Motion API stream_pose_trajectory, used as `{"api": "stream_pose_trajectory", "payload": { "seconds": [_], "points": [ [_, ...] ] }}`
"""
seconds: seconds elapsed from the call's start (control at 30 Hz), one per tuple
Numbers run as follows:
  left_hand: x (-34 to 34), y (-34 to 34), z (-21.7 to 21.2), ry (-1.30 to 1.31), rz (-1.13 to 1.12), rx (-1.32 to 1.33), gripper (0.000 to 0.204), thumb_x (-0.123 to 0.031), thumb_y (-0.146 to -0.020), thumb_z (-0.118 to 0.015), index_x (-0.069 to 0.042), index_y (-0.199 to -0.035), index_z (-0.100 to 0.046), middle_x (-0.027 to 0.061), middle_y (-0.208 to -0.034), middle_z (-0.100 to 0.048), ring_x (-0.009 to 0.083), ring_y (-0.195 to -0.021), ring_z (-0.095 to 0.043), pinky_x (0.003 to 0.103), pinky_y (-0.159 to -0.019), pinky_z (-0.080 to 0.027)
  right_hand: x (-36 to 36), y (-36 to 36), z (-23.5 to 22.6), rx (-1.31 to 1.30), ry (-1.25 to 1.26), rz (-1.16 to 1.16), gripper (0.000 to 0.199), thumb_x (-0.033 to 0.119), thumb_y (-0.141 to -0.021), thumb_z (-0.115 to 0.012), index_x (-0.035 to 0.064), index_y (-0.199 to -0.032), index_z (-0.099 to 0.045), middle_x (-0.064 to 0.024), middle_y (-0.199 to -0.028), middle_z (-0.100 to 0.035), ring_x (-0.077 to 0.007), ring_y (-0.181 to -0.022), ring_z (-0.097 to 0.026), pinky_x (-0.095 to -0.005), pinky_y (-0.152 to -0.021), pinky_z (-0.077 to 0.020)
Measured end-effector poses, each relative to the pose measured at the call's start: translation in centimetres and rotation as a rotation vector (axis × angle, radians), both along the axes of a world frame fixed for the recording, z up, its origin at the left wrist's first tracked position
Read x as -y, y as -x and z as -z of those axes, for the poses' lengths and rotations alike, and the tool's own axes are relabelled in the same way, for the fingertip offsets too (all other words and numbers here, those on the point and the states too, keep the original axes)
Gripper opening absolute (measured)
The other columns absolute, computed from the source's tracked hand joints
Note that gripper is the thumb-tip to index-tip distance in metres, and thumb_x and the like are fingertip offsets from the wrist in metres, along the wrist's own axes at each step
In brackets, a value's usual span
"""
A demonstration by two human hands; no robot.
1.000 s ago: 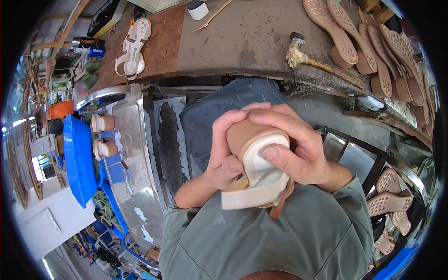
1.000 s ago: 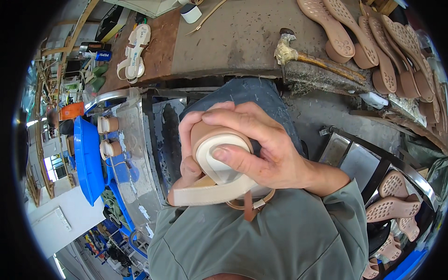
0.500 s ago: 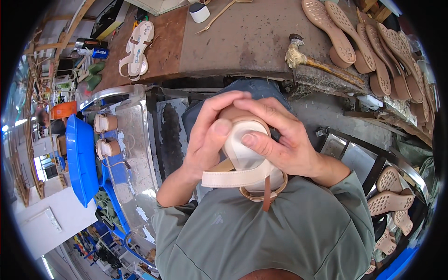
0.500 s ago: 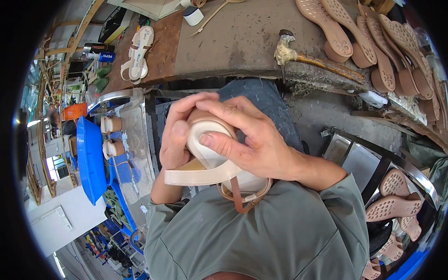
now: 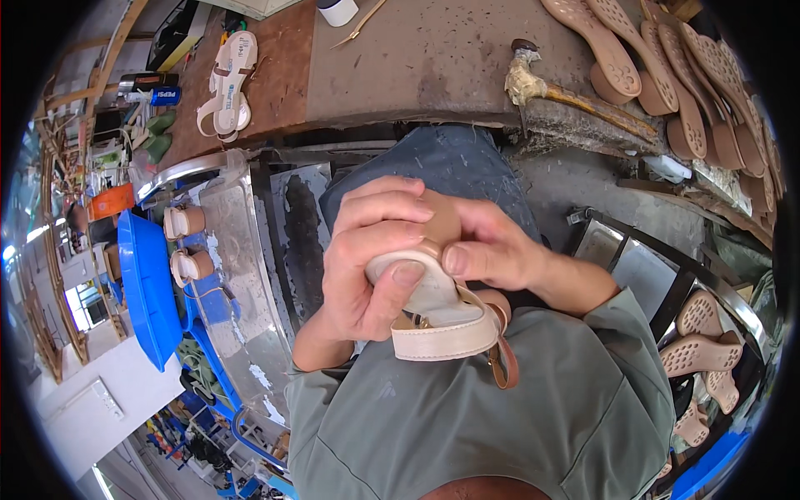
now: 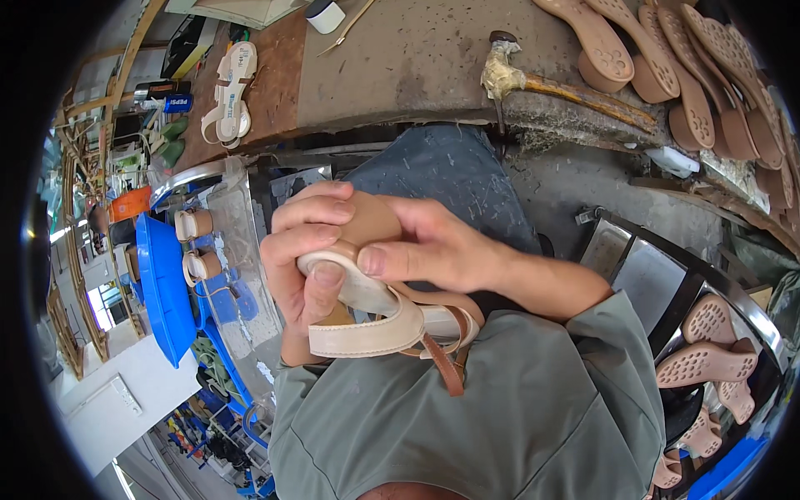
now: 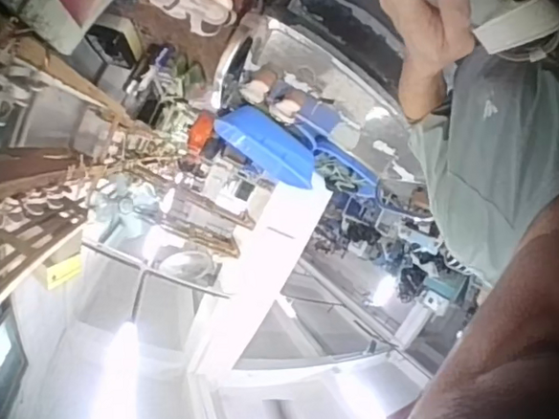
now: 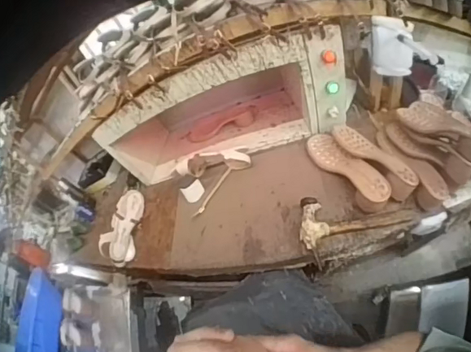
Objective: The person assembles a beige high-heeled sandal by attaching the sole to the upper and securing the straps. They use a hammer to tap the sole into place and adjust the straps for fit. The process is repeated for a second sandal.
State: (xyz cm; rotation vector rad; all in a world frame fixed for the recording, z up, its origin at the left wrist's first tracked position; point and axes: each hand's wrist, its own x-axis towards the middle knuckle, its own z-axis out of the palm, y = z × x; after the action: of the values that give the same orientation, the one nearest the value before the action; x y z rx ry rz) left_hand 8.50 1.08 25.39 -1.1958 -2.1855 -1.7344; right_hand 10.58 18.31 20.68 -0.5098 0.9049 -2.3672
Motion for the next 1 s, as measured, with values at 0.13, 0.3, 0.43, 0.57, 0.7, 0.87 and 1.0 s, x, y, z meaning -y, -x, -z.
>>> {"api": "stream_pose_trajectory", "payload": {
  "seconds": [0.13,0.3,0.43,0.57,0.7,0.87,1.0],
  "points": [
    [-0.3,0.4,0.8,-0.056,-0.016,0.053,0.023,-0.013,-0.087,-0.055,0.0,-0.105,-0.051,0.02,-0.106,-0.055,0.0354,-0.105,-0.052,0.045,-0.089,-0.041,0.9,-1.1,0.7,-0.019,-0.06,0.21,0.055,0.036,-0.09,-0.058,-0.0006,-0.127,-0.04,-0.0051,-0.109,-0.052,-0.0104,-0.102,-0.048,-0.0276,-0.086,-0.0419],
    [-0.5,0.5,1.1,-0.059,-0.005,0.067,0.021,-0.012,-0.088,-0.054,0.0,-0.104,-0.049,0.0206,-0.106,-0.055,0.0349,-0.105,-0.052,0.045,-0.089,-0.042,0.6,-0.3,2.2,-0.125,-0.061,0.171,0.056,0.042,-0.089,-0.058,-0.0001,-0.122,-0.041,-0.0054,-0.106,-0.052,-0.0111,-0.099,-0.048,-0.0278,-0.084,-0.0424],
    [-0.6,0.8,0.9,0.025,0.004,0.072,0.025,-0.012,-0.087,-0.056,-0.001,-0.108,-0.047,0.02,-0.109,-0.053,0.0343,-0.105,-0.051,0.045,-0.089,-0.041,0.1,0.3,2.0,0.039,0.054,0.061,0.045,0.033,-0.09,-0.059,0.0008,-0.118,-0.045,-0.0023,-0.101,-0.052,-0.0084,-0.094,-0.047,-0.026,-0.081,-0.0424],
    [-1.3,0.7,0.8,0.078,0.049,0.065,0.029,-0.01,-0.087,-0.057,-0.002,-0.112,-0.044,0.0192,-0.112,-0.051,0.0335,-0.106,-0.051,0.045,-0.091,-0.041,-1.7,1.8,-0.4,0.212,0.03,-0.064,0.035,0.026,-0.093,-0.056,0.0014,-0.116,-0.048,-0.0001,-0.098,-0.053,-0.007,-0.093,-0.047,-0.024,-0.081,-0.0408],
    [-1.9,1.6,1.3,0.04,0.089,0.107,0.032,-0.009,-0.086,-0.058,-0.001,-0.113,-0.043,0.0184,-0.111,-0.051,0.0323,-0.107,-0.05,0.043,-0.092,-0.041,-1.4,1.2,0.0,0.031,-0.122,0.22,0.053,0.027,-0.091,-0.059,0.0007,-0.131,-0.037,-0.0054,-0.108,-0.054,-0.0113,-0.104,-0.049,-0.0264,-0.087,-0.0415],
    [-2.8,1.0,0.6,-0.156,0.064,0.458,0.052,-0.026,-0.092,-0.048,0.0,-0.133,-0.03,0.0183,-0.134,-0.032,0.0295,-0.121,-0.04,0.041,-0.105,-0.027,-3.3,2.2,-2.5,-0.183,-0.307,0.452,0.067,0.025,-0.083,-0.069,0.0036,-0.137,-0.035,-0.0096,-0.112,-0.057,-0.015,-0.103,-0.054,-0.0277,-0.088,-0.0438],
    [-0.4,-2.7,1.2,-0.408,0.154,0.961,0.063,-0.024,-0.087,-0.061,0.001,-0.134,-0.028,0.0148,-0.134,-0.036,0.0237,-0.116,-0.048,0.04,-0.101,-0.036,-4.1,1.3,-2.9,-0.066,-0.246,0.585,0.052,0.027,-0.085,-0.065,0.002,-0.126,-0.047,-0.0127,-0.107,-0.06,-0.0183,-0.097,-0.06,-0.0309,-0.084,-0.0494]
  ]
}}
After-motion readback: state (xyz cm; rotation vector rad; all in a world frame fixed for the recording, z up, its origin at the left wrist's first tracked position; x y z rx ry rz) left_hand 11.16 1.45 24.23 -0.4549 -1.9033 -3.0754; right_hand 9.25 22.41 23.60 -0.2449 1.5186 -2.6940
